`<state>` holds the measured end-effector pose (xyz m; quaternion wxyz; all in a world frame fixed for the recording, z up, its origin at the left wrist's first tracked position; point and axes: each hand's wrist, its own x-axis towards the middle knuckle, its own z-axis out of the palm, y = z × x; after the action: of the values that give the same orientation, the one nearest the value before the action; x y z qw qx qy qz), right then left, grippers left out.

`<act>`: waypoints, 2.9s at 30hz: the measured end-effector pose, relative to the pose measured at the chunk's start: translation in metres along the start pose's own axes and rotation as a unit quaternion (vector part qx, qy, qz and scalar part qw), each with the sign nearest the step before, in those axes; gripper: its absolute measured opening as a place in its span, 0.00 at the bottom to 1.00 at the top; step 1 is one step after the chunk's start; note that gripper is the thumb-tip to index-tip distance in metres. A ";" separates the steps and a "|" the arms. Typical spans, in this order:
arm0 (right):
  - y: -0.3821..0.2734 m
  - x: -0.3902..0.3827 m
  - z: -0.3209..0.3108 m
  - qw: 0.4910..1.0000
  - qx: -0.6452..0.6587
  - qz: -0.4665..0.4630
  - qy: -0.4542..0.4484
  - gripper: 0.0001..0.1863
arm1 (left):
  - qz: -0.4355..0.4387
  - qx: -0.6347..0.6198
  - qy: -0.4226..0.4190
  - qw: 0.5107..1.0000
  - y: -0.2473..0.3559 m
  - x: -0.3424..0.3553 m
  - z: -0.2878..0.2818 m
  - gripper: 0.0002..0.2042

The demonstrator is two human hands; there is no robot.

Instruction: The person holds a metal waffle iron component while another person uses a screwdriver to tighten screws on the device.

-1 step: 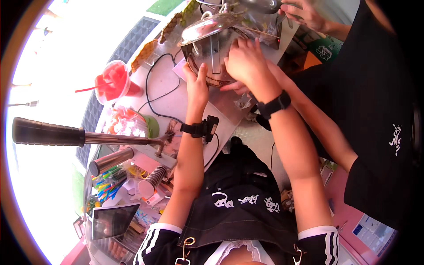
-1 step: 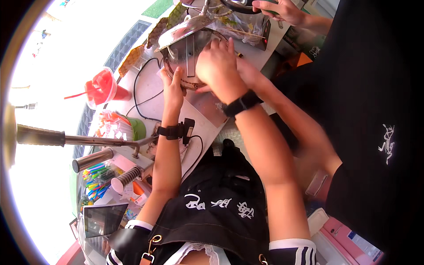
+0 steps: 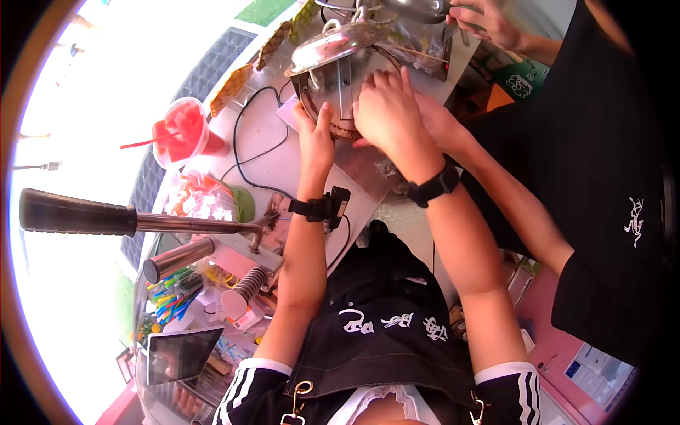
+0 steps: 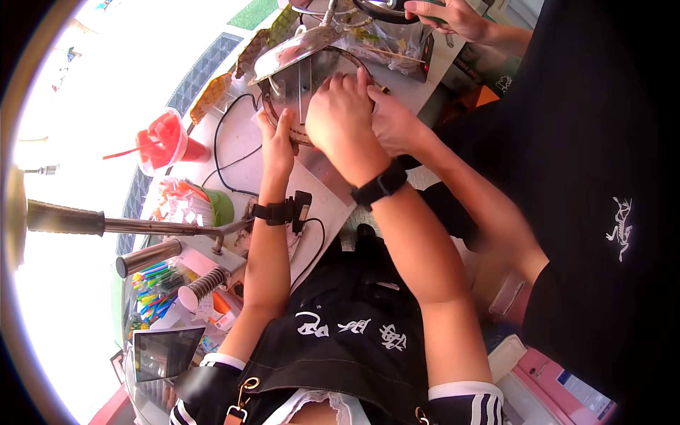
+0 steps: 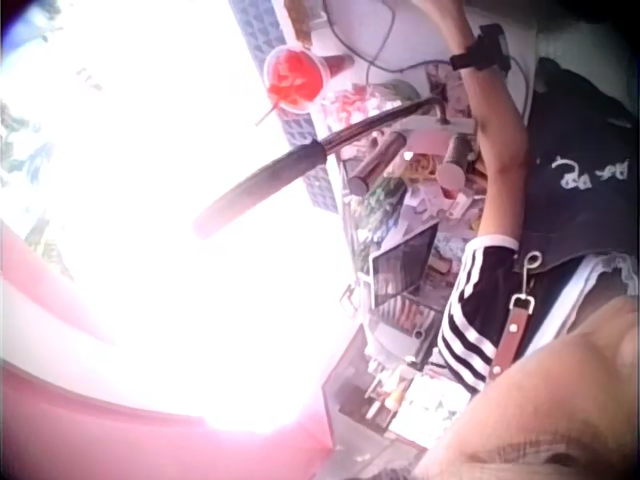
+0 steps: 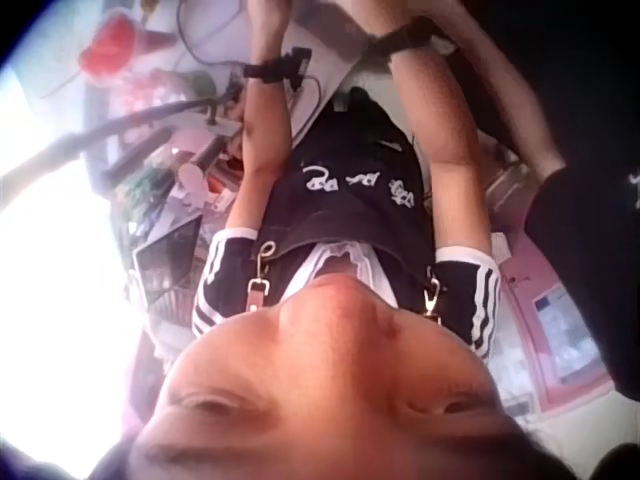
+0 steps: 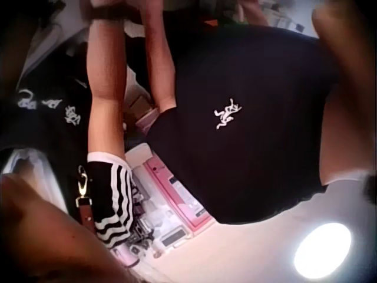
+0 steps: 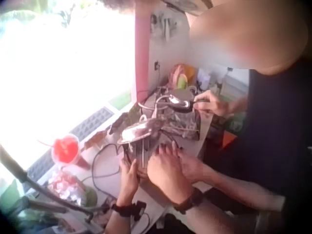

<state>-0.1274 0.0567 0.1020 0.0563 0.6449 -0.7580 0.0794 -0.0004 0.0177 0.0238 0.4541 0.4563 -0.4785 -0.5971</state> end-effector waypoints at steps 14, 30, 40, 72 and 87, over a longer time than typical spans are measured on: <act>-0.035 -0.027 -0.005 0.997 -0.045 -0.009 0.064 0.23 | 0.062 0.043 -0.014 0.997 -0.003 0.000 -0.001 0.22; -0.038 -0.025 -0.003 0.997 -0.047 0.017 0.056 0.27 | 0.165 0.153 -0.021 0.974 -0.025 0.008 -0.007 0.22; -0.043 -0.026 0.002 0.996 -0.044 0.010 0.081 0.28 | 0.043 0.048 0.016 0.998 0.001 0.008 -0.008 0.24; -0.104 -0.159 0.066 0.733 0.646 -0.207 -0.056 0.27 | -0.119 -0.089 0.025 0.989 0.036 0.004 0.009 0.15; -0.021 -0.212 -0.025 0.820 0.345 -0.454 -0.040 0.20 | -0.108 -0.080 0.003 0.991 0.032 0.002 0.004 0.16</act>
<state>-0.0729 0.2632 0.0874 -0.1706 0.8960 -0.3037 0.2755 -0.0015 0.0121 0.0556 0.4232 0.4690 -0.3757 -0.6781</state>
